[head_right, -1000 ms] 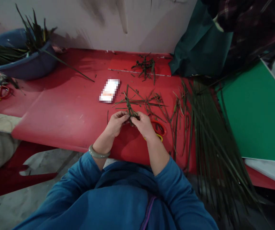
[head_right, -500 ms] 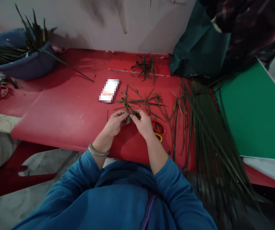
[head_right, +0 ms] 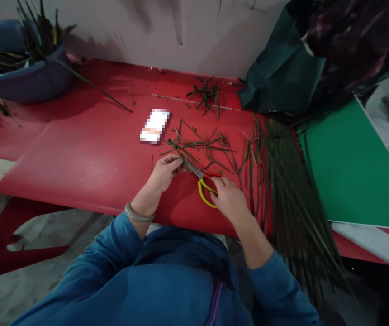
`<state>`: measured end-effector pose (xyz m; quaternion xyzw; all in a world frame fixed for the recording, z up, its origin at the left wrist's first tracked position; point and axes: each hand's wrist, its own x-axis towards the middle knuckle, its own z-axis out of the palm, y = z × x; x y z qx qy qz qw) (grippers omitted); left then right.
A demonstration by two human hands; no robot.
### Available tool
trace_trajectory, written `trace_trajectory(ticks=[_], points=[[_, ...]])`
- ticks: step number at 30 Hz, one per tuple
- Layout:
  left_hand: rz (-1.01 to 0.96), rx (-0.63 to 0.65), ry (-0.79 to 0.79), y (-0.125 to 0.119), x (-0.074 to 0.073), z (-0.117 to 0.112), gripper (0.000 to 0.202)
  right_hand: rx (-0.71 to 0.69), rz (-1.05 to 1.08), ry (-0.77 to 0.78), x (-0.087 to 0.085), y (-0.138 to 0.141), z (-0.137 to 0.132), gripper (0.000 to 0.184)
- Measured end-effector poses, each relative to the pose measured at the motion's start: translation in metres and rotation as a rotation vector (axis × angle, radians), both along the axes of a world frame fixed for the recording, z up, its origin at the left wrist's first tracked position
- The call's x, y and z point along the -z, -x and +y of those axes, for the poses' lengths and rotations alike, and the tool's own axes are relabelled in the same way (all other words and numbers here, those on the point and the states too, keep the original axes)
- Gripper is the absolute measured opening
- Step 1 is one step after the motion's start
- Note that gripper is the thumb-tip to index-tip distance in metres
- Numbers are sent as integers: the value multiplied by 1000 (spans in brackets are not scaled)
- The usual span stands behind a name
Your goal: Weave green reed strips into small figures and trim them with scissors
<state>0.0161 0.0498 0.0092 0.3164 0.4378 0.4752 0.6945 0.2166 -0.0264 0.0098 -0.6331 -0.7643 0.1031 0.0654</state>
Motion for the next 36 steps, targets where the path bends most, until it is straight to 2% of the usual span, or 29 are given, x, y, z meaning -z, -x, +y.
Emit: trace_trajectory(ticks=[3,7,10,12,16,19,24,36], points=[[-23,-38,-8,0,0,-1,21,69,121,90,-4,-2,2,41],[-53,-93,-15,0,0,0,19,208,425,197,-3,-18,-14,40],[-64,-141,1,1,0,2,19,253,566,233,-6,-27,-30,56],[-69,-150,-1,1,2,3,19,222,529,222,-13,-26,-37,59],[-61,-141,-35,1,4,3,19,137,392,141,-27,-11,-39,50],[-83,-148,-36,2,4,2,19,157,346,159,-32,-3,-35,49],[-128,-136,-22,2,-1,0,19,193,237,191,-30,1,-31,54],[-151,-78,-13,2,-4,-2,23,186,286,206,-26,12,-22,56]])
